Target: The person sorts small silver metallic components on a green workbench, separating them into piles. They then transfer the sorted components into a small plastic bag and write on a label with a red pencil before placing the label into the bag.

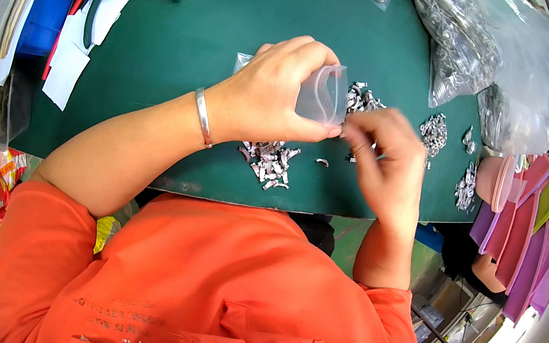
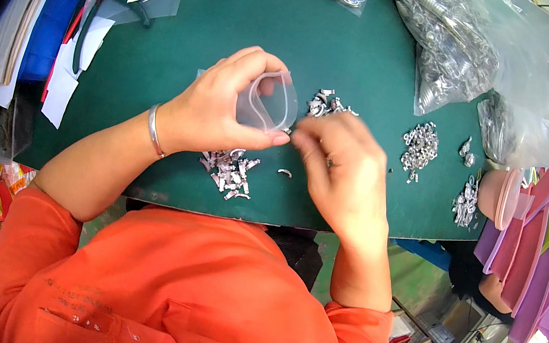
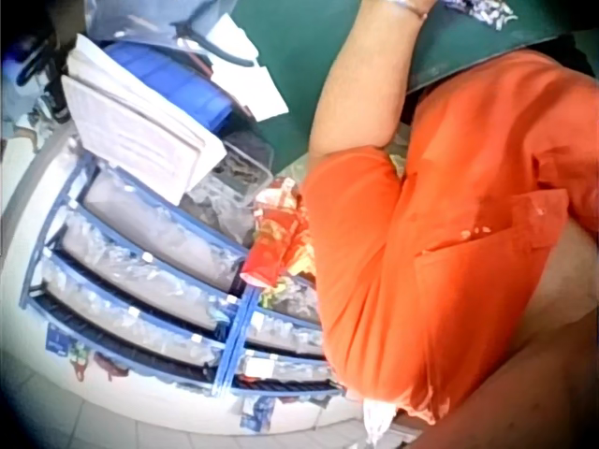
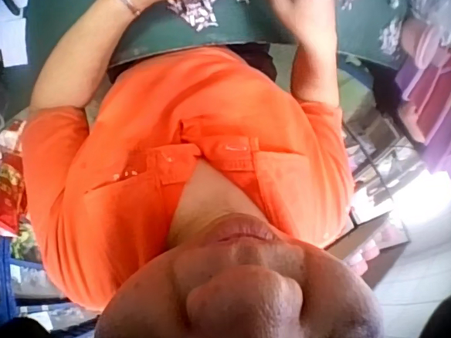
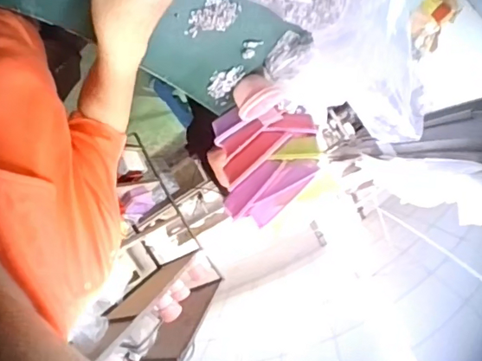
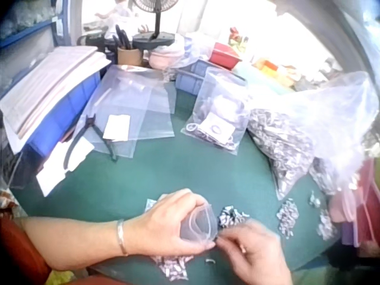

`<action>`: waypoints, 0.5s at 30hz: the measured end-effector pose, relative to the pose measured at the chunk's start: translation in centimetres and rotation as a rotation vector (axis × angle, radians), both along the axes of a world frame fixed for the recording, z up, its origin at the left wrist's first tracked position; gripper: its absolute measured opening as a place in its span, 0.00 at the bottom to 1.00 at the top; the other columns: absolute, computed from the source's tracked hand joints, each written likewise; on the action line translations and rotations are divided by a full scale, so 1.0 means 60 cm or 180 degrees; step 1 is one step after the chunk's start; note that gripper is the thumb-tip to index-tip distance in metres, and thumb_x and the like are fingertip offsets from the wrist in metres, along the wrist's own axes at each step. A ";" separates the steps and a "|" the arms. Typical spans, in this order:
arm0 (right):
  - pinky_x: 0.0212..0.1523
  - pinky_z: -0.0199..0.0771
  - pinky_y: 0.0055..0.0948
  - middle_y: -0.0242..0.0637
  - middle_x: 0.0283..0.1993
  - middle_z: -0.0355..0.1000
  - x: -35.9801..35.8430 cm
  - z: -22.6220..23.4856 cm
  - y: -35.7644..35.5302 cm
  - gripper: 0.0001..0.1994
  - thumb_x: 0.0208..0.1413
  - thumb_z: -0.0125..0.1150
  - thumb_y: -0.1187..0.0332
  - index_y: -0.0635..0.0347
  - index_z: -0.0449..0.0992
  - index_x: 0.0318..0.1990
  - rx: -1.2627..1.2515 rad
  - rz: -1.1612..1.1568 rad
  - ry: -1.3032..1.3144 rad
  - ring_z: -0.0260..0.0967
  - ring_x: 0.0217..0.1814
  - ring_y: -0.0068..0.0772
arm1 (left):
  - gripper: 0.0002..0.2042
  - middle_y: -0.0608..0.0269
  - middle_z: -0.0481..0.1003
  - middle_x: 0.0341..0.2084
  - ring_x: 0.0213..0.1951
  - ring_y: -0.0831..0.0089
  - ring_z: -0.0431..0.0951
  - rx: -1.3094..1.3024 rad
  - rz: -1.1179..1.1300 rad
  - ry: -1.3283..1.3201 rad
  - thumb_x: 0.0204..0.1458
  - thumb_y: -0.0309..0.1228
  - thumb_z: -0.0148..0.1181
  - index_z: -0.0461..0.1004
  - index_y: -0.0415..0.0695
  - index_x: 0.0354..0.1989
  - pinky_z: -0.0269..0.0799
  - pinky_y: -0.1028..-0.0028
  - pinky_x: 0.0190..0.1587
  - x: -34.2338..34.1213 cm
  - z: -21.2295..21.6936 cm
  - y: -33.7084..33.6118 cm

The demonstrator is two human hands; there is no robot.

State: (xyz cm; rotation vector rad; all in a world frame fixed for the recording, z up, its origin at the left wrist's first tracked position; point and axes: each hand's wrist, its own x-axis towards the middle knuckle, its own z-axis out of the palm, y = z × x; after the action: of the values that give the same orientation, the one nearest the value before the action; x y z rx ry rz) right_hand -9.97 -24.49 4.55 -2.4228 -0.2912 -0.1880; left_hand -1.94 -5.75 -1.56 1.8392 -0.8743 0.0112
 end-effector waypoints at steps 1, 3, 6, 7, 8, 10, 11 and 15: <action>0.32 0.73 0.36 0.41 0.30 0.72 -0.009 0.000 -0.005 0.06 0.47 0.66 0.78 0.62 0.78 0.34 -0.0184 0.0270 0.0408 0.72 0.32 0.44 | 0.28 0.62 0.68 0.33 0.37 0.69 0.71 -0.0106 0.0039 0.0068 0.36 0.35 0.76 0.70 0.42 0.46 0.70 0.71 0.42 0.000 -0.001 0.000; 0.34 0.72 0.40 0.40 0.30 0.70 -0.028 -0.014 -0.001 0.06 0.46 0.66 0.76 0.61 0.77 0.33 -0.0557 0.0585 0.0485 0.72 0.33 0.48 | 0.28 0.64 0.68 0.32 0.36 0.73 0.71 -0.0310 0.0114 0.0198 0.37 0.35 0.76 0.70 0.42 0.47 0.70 0.74 0.40 0.000 0.000 0.001; 0.33 0.73 0.41 0.41 0.31 0.71 -0.028 -0.019 -0.003 0.06 0.47 0.66 0.76 0.61 0.76 0.34 -0.0456 0.0483 0.0448 0.72 0.34 0.48 | 0.28 0.67 0.68 0.33 0.35 0.78 0.70 -0.0339 0.0177 0.0759 0.39 0.35 0.76 0.70 0.43 0.48 0.70 0.77 0.39 -0.001 0.012 0.002; 0.33 0.73 0.41 0.41 0.31 0.71 -0.024 -0.021 -0.004 0.07 0.47 0.66 0.76 0.61 0.76 0.34 -0.0425 0.0416 0.0350 0.72 0.34 0.47 | 0.28 0.67 0.68 0.33 0.35 0.78 0.70 -0.0322 0.0193 0.0816 0.39 0.35 0.76 0.70 0.43 0.49 0.70 0.77 0.39 -0.001 0.014 0.003; 0.33 0.73 0.42 0.41 0.31 0.71 -0.018 -0.024 -0.001 0.06 0.48 0.65 0.76 0.61 0.76 0.35 -0.0280 0.0275 0.0257 0.72 0.34 0.47 | 0.28 0.67 0.68 0.34 0.35 0.79 0.70 -0.0304 0.0208 0.0873 0.39 0.35 0.76 0.70 0.43 0.49 0.70 0.78 0.39 -0.001 0.015 0.004; 0.34 0.73 0.42 0.41 0.31 0.71 -0.003 -0.027 0.017 0.05 0.50 0.63 0.75 0.61 0.76 0.34 -0.0348 0.0028 0.0020 0.72 0.35 0.47 | 0.29 0.67 0.69 0.34 0.36 0.79 0.70 -0.0250 0.0205 0.0843 0.39 0.35 0.76 0.70 0.43 0.50 0.70 0.78 0.39 -0.001 0.017 0.006; 0.34 0.73 0.42 0.41 0.31 0.71 0.003 -0.029 0.024 0.04 0.50 0.63 0.75 0.61 0.76 0.34 -0.0380 -0.0096 -0.0099 0.72 0.35 0.47 | 0.29 0.66 0.69 0.34 0.36 0.78 0.70 -0.0217 0.0187 0.0764 0.39 0.35 0.76 0.70 0.43 0.50 0.70 0.78 0.39 -0.001 0.014 0.006; 0.35 0.73 0.42 0.40 0.32 0.70 0.009 -0.031 0.024 0.06 0.51 0.62 0.74 0.61 0.77 0.37 -0.0838 0.0054 0.0031 0.71 0.36 0.48 | 0.28 0.65 0.69 0.35 0.37 0.76 0.71 -0.0152 0.0157 0.0569 0.38 0.35 0.76 0.70 0.43 0.49 0.71 0.76 0.41 0.000 0.013 0.006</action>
State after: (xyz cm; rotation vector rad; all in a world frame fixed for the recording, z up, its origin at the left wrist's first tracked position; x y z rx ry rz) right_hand -9.42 -23.07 2.66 -2.6796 -0.3509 -0.1371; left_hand -1.94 -5.41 -0.77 1.7865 -0.6982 -0.0990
